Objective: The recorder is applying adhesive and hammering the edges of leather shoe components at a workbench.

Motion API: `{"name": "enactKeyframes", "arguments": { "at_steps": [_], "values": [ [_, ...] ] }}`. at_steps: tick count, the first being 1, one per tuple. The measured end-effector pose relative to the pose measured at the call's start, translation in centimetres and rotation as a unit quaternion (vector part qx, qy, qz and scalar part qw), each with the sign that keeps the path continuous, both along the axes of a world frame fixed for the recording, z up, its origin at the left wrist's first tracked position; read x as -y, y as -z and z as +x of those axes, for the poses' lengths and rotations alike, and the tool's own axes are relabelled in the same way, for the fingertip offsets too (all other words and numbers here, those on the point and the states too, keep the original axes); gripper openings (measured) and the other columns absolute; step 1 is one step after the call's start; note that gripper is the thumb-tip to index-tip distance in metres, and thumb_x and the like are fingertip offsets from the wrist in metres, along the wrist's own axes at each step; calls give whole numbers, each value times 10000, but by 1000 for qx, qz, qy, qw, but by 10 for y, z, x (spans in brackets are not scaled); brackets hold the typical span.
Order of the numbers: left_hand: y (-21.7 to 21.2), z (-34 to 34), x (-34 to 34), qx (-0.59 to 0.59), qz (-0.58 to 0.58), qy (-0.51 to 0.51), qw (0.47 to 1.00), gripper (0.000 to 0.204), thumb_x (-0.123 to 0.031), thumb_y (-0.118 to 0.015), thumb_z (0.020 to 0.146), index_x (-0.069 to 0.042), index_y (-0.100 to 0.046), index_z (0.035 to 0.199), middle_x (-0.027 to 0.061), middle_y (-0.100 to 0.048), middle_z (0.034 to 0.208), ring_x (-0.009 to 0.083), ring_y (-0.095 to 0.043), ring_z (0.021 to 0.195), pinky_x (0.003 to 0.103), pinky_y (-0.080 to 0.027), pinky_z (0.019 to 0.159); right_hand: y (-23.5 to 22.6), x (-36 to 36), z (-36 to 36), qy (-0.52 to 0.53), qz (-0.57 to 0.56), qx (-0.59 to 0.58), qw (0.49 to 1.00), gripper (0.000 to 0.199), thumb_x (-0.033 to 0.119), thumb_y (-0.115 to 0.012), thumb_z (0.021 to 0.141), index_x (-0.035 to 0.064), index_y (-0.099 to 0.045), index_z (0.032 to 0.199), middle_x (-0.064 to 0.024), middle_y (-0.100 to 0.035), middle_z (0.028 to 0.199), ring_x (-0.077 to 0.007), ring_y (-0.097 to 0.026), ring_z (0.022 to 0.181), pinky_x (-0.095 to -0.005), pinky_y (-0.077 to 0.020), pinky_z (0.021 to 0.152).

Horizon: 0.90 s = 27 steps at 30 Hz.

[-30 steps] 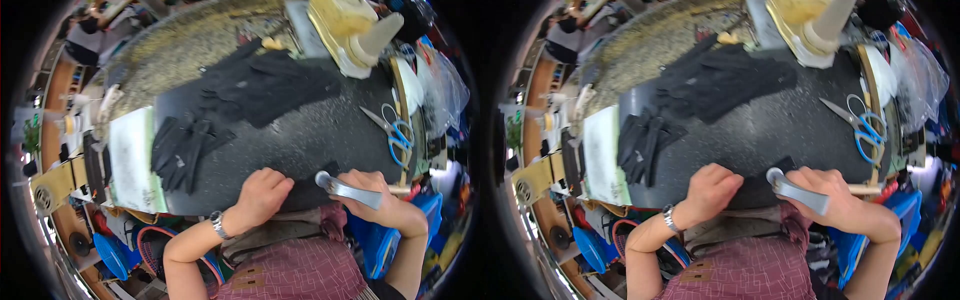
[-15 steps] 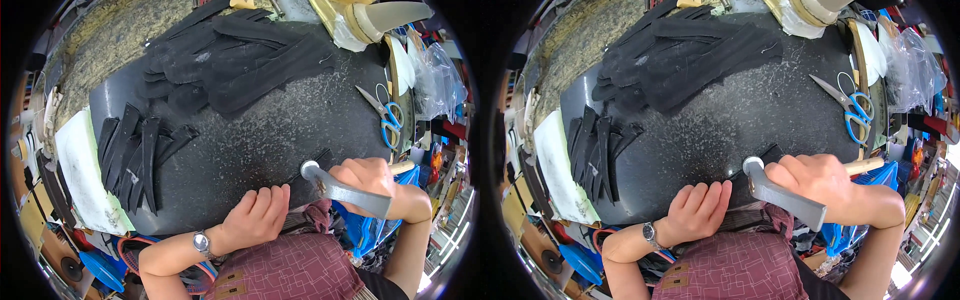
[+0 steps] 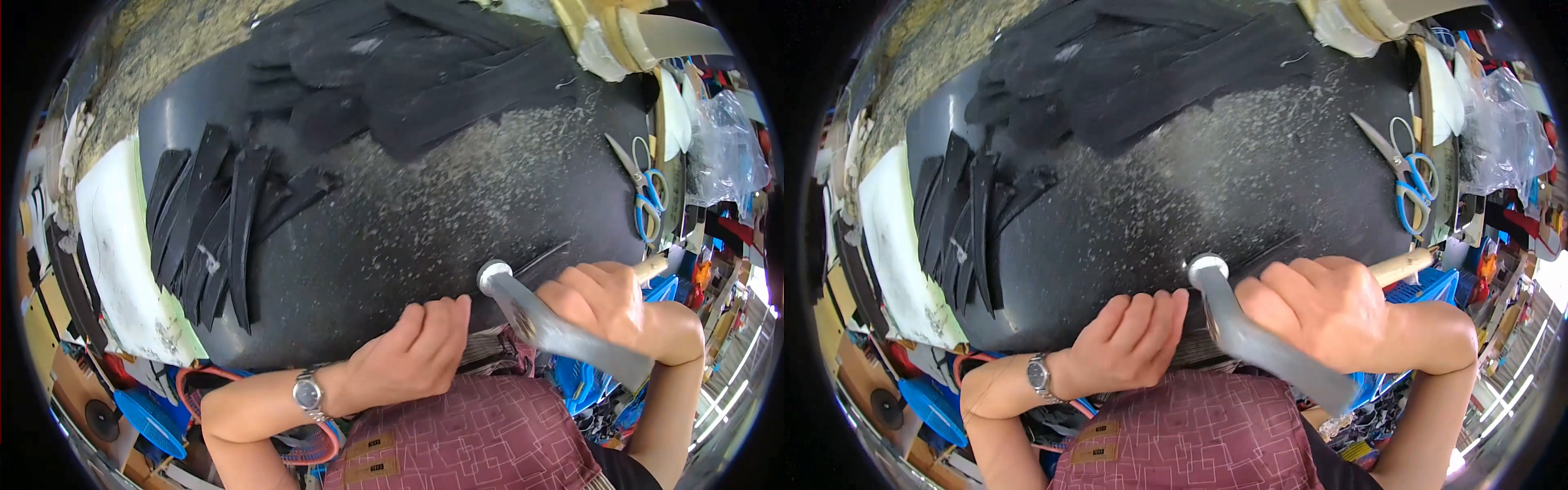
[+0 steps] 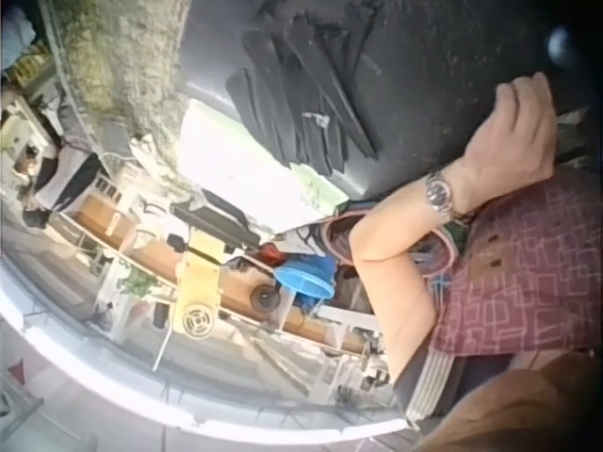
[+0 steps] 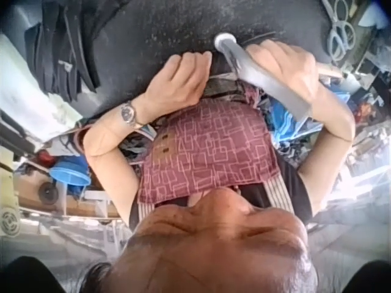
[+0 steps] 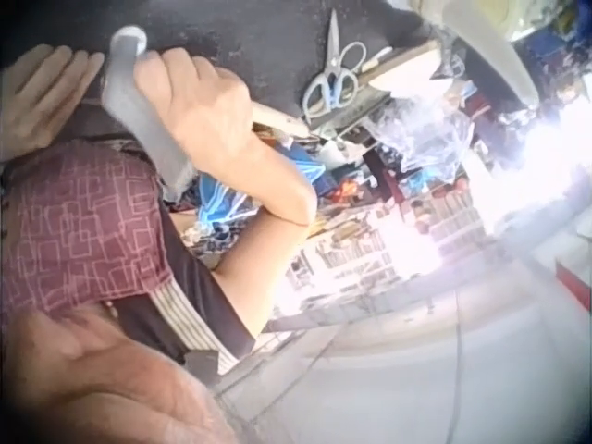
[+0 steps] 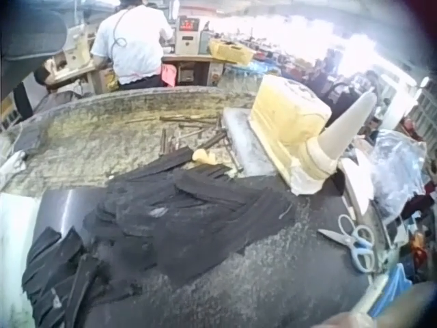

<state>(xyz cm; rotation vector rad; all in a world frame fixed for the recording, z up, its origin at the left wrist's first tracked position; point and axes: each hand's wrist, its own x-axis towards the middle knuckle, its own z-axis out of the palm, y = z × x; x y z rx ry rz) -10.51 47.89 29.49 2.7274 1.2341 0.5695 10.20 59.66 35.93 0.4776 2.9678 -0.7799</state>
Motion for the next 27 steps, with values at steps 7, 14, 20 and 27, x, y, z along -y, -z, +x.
{"name": "enactKeyframes", "arguments": {
  "at_steps": [7, 14, 20, 27],
  "values": [
    [-2, -16, 8, 19, -15, 4, 1000, 374, -170, -547, 700, 73, -622, 974, 135, -574, 936, 243, -532, 845, 327, -434, 733, -5, 6, -13, -31, 66, 19, 997, 280, 192, -579, 622, 48, -505, 851, -24, -386, 615, -141, -496, 503, -276, -411, 398],
    [-1, -27, 16, 36, 0, -11, 999, 364, -127, -563, 629, 29, -646, 947, 95, -577, 892, 206, -536, 783, 302, -447, 648, -6, 13, -25, -57, 57, -2, 997, 288, 202, -569, 632, 38, -510, 861, -17, -398, 626, -138, -488, 475, -276, -411, 400],
    [3, -39, 24, 85, -14, -44, 995, 341, -116, -569, 628, 11, -651, 933, 78, -588, 898, 198, -547, 780, 302, -444, 652, -4, 20, -36, -52, 26, 24, 998, 270, 187, -566, 637, 36, -504, 852, -17, -389, 625, -136, -496, 487, -275, -396, 386],
    [10, -33, 32, 102, 9, -90, 991, 337, -109, -573, 631, -8, -653, 942, 58, -587, 893, 187, -542, 773, 295, -432, 639, -4, 24, -48, -61, 66, 10, 996, 267, 191, -575, 629, 38, -506, 838, -13, -392, 617, -119, -481, 483, -250, -403, 392]
  ]
}}
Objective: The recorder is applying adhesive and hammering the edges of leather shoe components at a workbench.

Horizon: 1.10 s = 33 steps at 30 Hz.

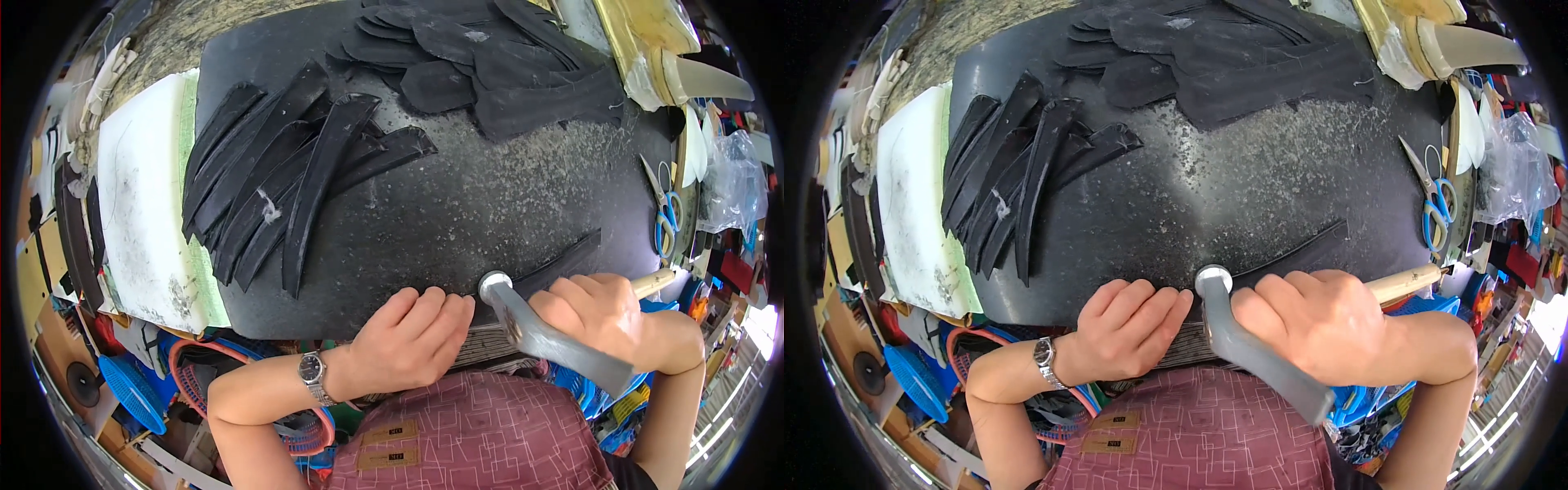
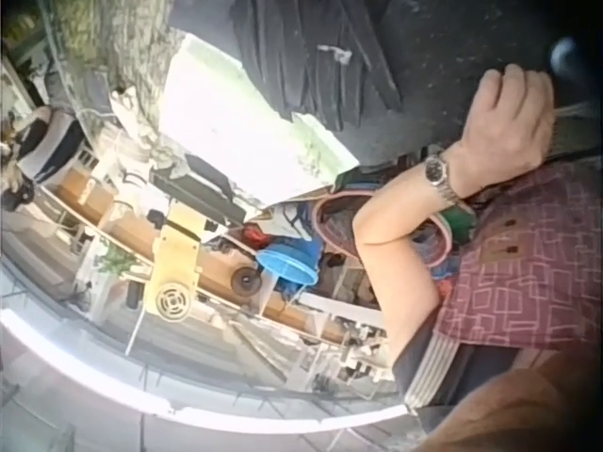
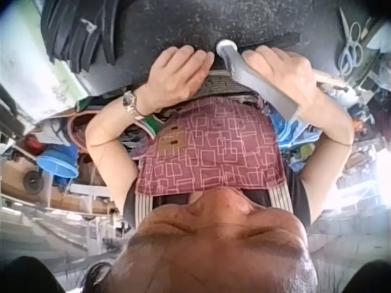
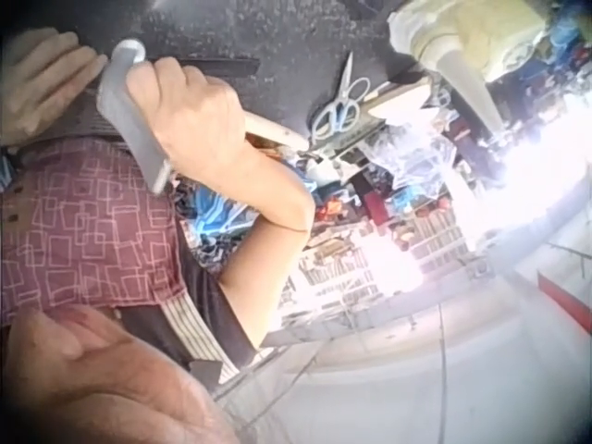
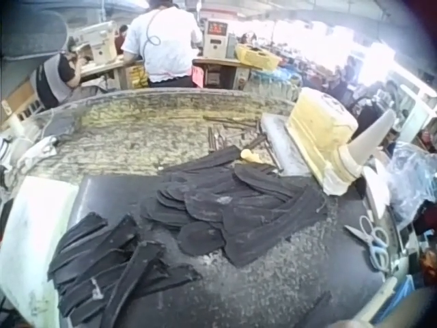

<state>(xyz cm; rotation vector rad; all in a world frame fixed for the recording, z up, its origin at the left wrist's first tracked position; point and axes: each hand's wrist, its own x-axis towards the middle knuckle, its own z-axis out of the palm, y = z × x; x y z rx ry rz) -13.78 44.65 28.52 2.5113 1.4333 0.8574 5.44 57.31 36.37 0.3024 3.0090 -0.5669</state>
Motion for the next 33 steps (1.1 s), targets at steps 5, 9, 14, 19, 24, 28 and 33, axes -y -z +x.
{"name": "enactKeyframes", "arguments": {
  "at_steps": [5, 9, 14, 19, 24, 28, 33],
  "values": [
    [3, 3, 2, 16, 12, -23, 1000, 342, -114, -574, 633, -18, -647, 953, 43, -569, 860, 181, -529, 755, 294, -425, 630, -3, 8, -3, -15, 5, 32, 999, 280, 197, -572, 645, 29, -505, 858, -13, -394, 620, -121, -487, 485, -253, -414, 401],
    [0, 7, 7, -6, 10, -45, 999, 344, -108, -584, 620, -13, -644, 945, 30, -539, 806, 168, -513, 724, 284, -403, 600, -1, 9, -6, 0, -24, 20, 1000, 289, 193, -574, 658, 26, -496, 880, -22, -404, 636, -136, -494, 485, -261, -422, 402],
    [-1, 18, 21, -33, 34, -31, 998, 260, -119, -548, 714, 42, -652, 889, 27, -452, 675, 139, -442, 609, 236, -324, 505, -3, 3, -12, 4, -70, 49, 996, 297, 202, -591, 657, 38, -484, 881, -36, -423, 658, -165, -525, 519, -290, -437, 417],
    [-5, 22, 24, -46, 20, -21, 999, 156, -86, -574, 725, 26, -637, 815, 21, -451, 656, 142, -438, 594, 241, -315, 490, -4, 5, -16, -29, -52, -28, 998, 299, 187, -601, 652, 45, -461, 874, -58, -457, 674, -189, -555, 534, -306, -442, 419],
    [-3, 23, 13, -18, 0, -40, 999, 180, -150, -685, 680, -49, -583, 788, 35, -455, 650, 168, -449, 564, 278, -332, 480, 4, -9, -1, 82, -79, -1, 993, 274, 137, -655, 672, 74, -523, 903, -73, -511, 680, -242, -569, 549, -344, -461, 465],
    [-27, 15, -11, 68, -193, -117, 972, 358, -155, -732, 636, -71, -558, 938, 47, -500, 816, 218, -505, 721, 329, -405, 594, 9, -15, -2, 156, -52, -41, 986, 187, 153, -664, 752, 84, -537, 871, -75, -522, 681, -253, -573, 553, -349, -447, 457],
    [-22, 27, -16, 96, -190, -90, 973, 333, -65, -737, 641, -59, -556, 920, 76, -528, 851, 235, -535, 754, 314, -440, 650, 3, -13, 13, 130, -29, -27, 991, 169, 162, -643, 779, 73, -532, 870, -82, -503, 666, -251, -569, 541, -350, -446, 455]
  ]
}}
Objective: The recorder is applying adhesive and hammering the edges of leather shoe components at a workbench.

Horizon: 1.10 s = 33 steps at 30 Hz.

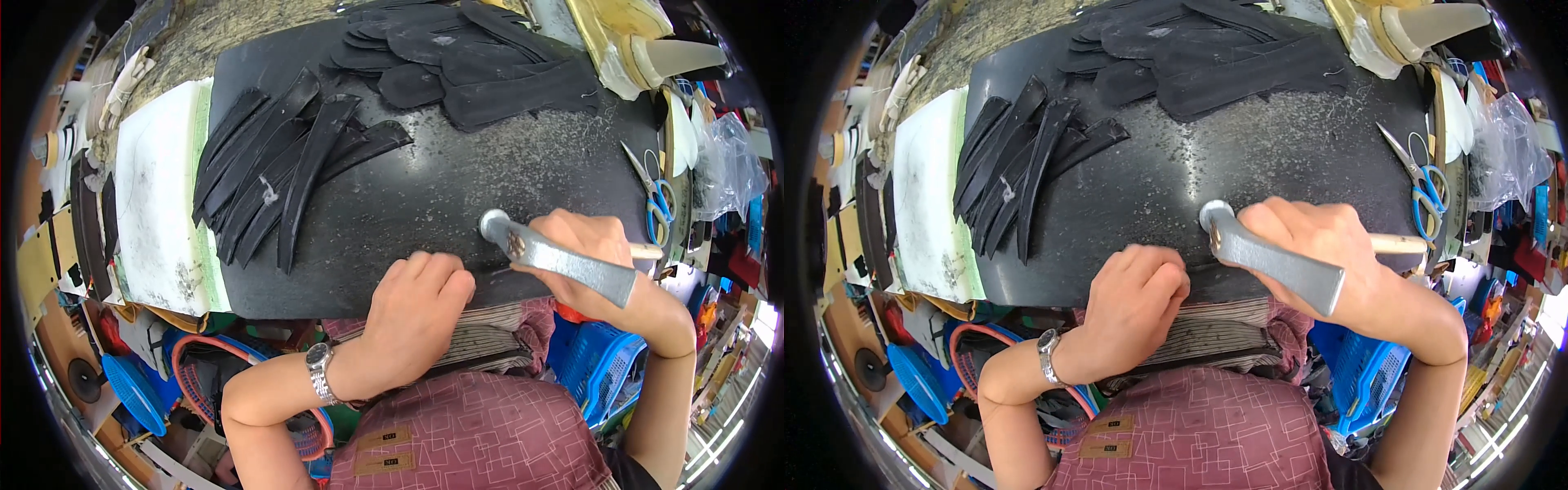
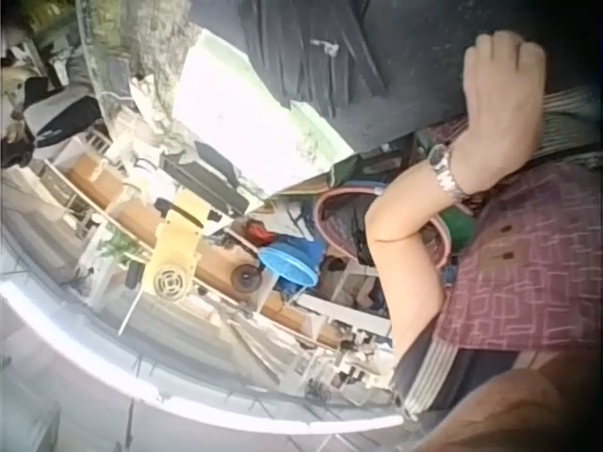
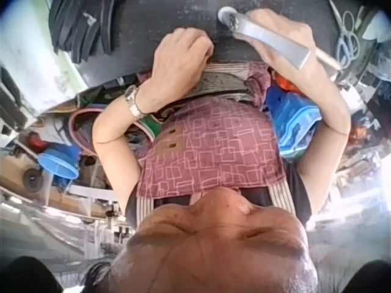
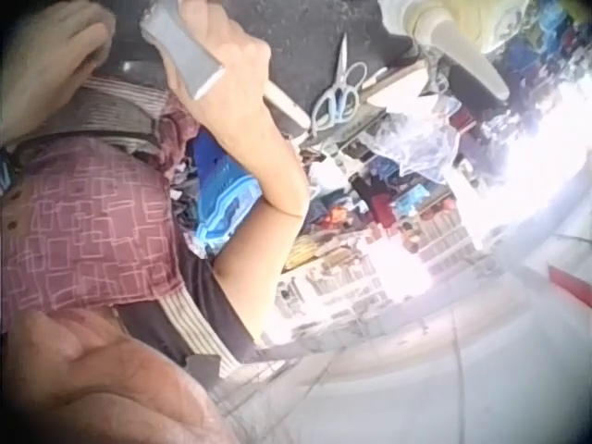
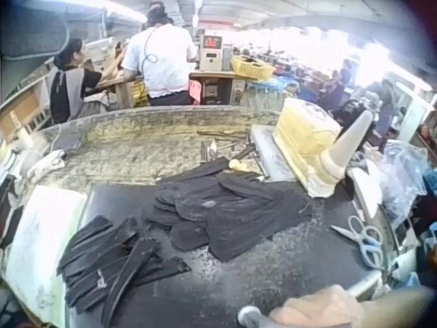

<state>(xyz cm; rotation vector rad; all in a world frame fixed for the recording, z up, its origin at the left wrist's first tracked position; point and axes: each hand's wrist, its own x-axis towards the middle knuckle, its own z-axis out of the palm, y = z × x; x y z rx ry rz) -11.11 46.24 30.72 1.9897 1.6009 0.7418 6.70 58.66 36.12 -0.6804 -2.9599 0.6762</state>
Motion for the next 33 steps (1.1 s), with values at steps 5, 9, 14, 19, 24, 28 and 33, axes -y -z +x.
{"name": "enactKeyframes", "arguments": {
  "at_steps": [5, 9, 14, 19, 24, 28, 33],
  "values": [
    [-27, -18, -28, 383, -240, -33, 891, 557, 62, -653, 755, -34, -383, 1233, 32, -583, 856, 83, -559, 767, 230, -465, 689, 0, 25, 39, -38, -141, 27, 989, 343, 185, -668, 639, 67, -515, 922, -77, -505, 688, -255, -581, 566, -371, -455, 456],
    [1, -6, -48, 109, -46, 118, 986, 555, 13, -677, 693, -32, -475, 1209, 107, -559, 776, 258, -557, 686, 318, -463, 641, -10, 29, 49, -76, -155, 51, 984, 386, 191, -648, 647, 55, -524, 986, -71, -499, 688, -243, -579, 575, -361, -462, 467],
    [1, -1, -47, 13, 1, 111, 994, 492, -15, -688, 661, -17, -532, 1128, 83, -564, 797, 254, -541, 766, 329, -451, 677, 0, 5, 45, -21, -97, -23, 995, 351, 192, -618, 663, 48, -517, 966, -60, -477, 674, -228, -570, 568, -342, -456, 459],
    [19, -4, -44, 58, 68, 99, 991, 315, -35, -667, 657, 24, -608, 961, 79, -579, 837, 242, -562, 776, 339, -467, 654, 4, 11, 34, -37, -65, 9, 997, 285, 189, -595, 679, 58, -477, 902, -45, -446, 672, -190, -555, 545, -320, -458, 447],
    [17, -4, -40, -21, 174, 158, 972, 309, -103, -586, 661, 42, -621, 932, 118, -583, 840, 239, -570, 761, 329, -494, 657, -3, -4, 31, -43, -97, 37, 994, 288, 193, -594, 687, 56, -483, 914, -44, -441, 660, -196, -555, 538, -321, -461, 454],
    [12, -2, -36, -183, 233, 206, 933, 288, -107, -570, 681, 89, -623, 885, 148, -590, 865, 228, -567, 740, 298, -495, 647, -10, -18, 20, -40, -66, 18, 997, 277, 187, -586, 687, 49, -488, 906, -44, -446, 662, -186, -557, 537, -305, -455, 446],
    [11, 2, -35, -231, 241, 229, 914, 223, -121, -572, 728, 76, -624, 817, 138, -586, 856, 226, -563, 765, 301, -484, 665, -3, -17, 13, -94, -1, 26, 995, 323, 192, -586, 661, 23, -504, 924, -40, -438, 665, -163, -528, 516, -288, -434, 431]
  ]
}}
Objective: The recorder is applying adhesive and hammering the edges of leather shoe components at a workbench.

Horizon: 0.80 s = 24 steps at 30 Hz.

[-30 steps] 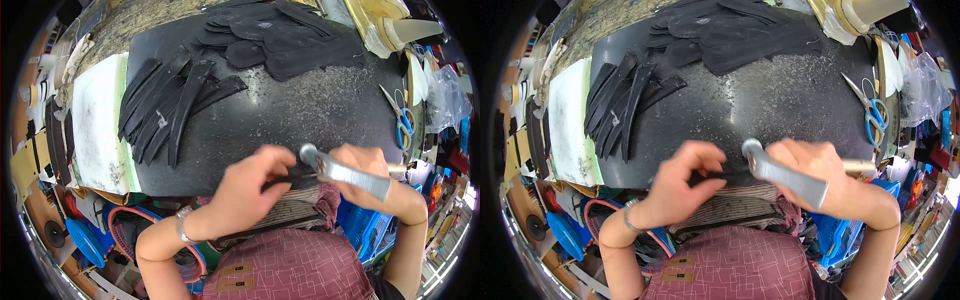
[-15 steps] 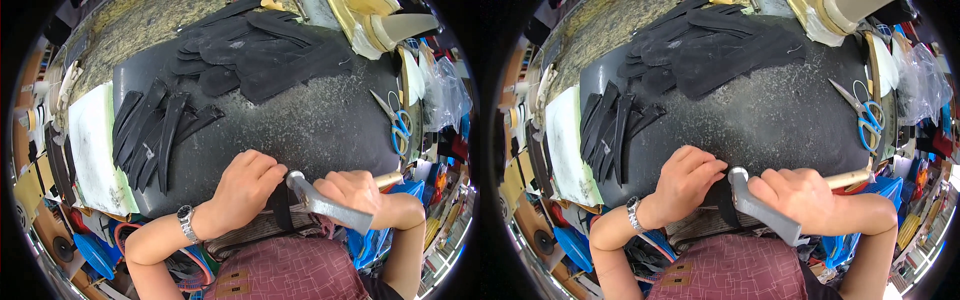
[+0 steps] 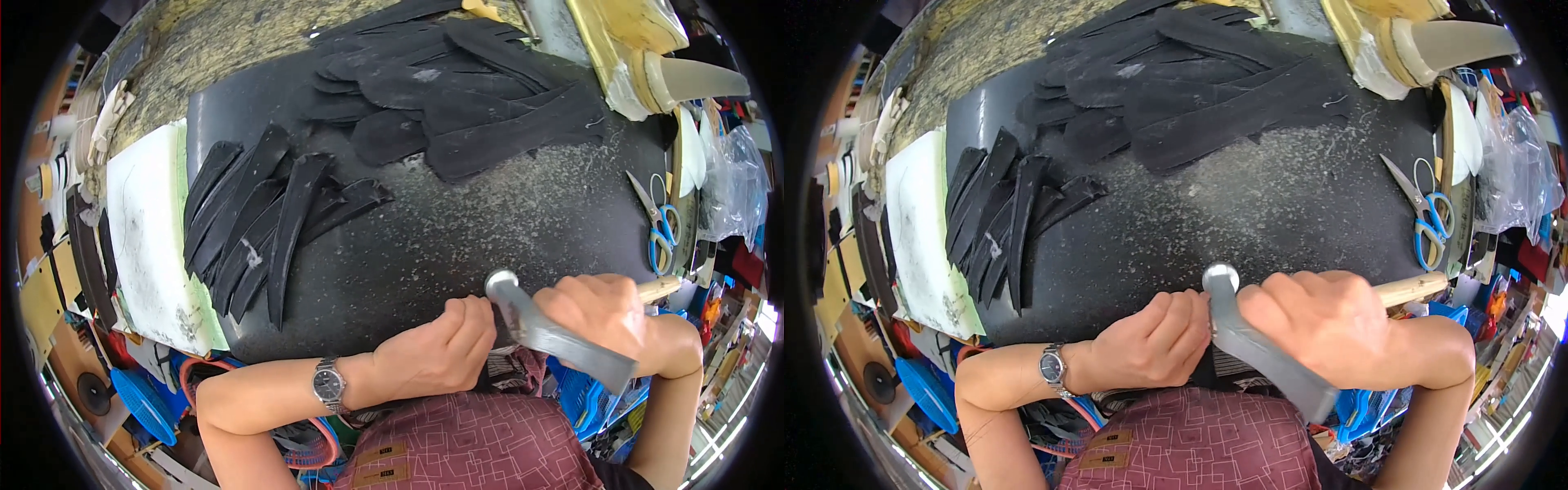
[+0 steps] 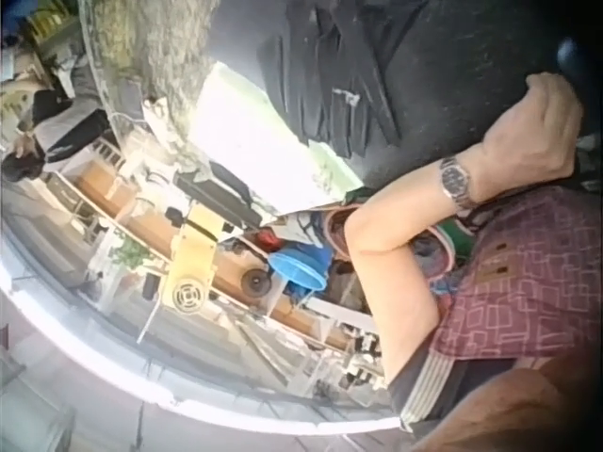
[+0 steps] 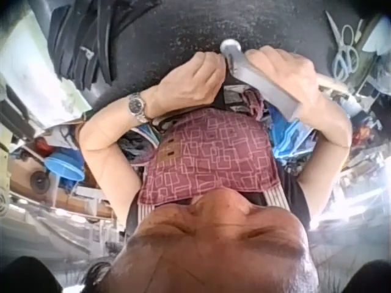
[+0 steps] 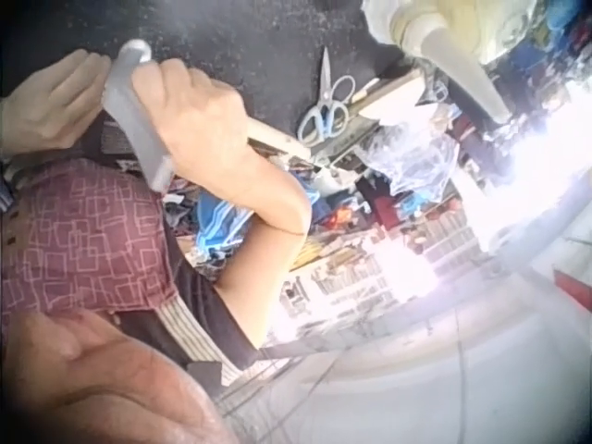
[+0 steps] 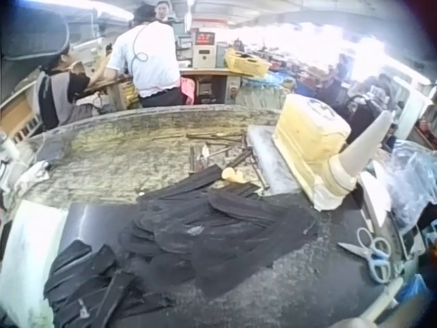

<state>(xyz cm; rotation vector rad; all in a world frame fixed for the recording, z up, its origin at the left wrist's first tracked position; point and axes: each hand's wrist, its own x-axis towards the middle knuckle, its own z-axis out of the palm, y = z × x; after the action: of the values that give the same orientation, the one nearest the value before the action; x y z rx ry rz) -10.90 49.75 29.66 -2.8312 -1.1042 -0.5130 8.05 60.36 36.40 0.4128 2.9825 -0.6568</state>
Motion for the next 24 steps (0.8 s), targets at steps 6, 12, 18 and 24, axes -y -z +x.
{"name": "enactKeyframes", "arguments": {
  "at_steps": [6, 12, 18, 24],
  "values": [
    [8, -5, 8, 255, -158, -96, 949, 297, -109, -561, 653, 66, -586, 892, 147, -561, 904, 249, -536, 816, 332, -466, 729, 2, 11, 4, 11, -12, 28, 999, 295, 182, -596, 665, 33, -508, 903, -40, -438, 662, -170, -521, 506, -295, -429, 424],
    [6, -2, 15, 156, -78, -95, 980, 316, -116, -575, 658, 47, -589, 928, 112, -542, 883, 230, -529, 811, 335, -469, 704, -7, 11, -8, 1, -1, 22, 1000, 267, 185, -591, 668, 42, -494, 871, -36, -430, 650, -170, -534, 519, -297, -437, 427],
    [8, -4, 23, 237, -110, -224, 939, 332, -107, -641, 606, -38, -638, 931, 36, -575, 857, 188, -535, 761, 308, -451, 648, 0, 11, -6, 11, -40, 40, 998, 329, 207, -603, 663, 24, -484, 910, -58, -449, 660, -188, -549, 523, -306, -446, 425],
    [12, 4, 36, 236, -83, -232, 940, 325, -81, -623, 611, -15, -629, 929, 49, -573, 850, 190, -535, 742, 307, -453, 627, 2, 5, -13, -9, -67, 29, 997, 383, 226, -607, 664, 4, -486, 951, -69, -451, 662, -206, -549, 509, -319, -444, 422]
  ]
}}
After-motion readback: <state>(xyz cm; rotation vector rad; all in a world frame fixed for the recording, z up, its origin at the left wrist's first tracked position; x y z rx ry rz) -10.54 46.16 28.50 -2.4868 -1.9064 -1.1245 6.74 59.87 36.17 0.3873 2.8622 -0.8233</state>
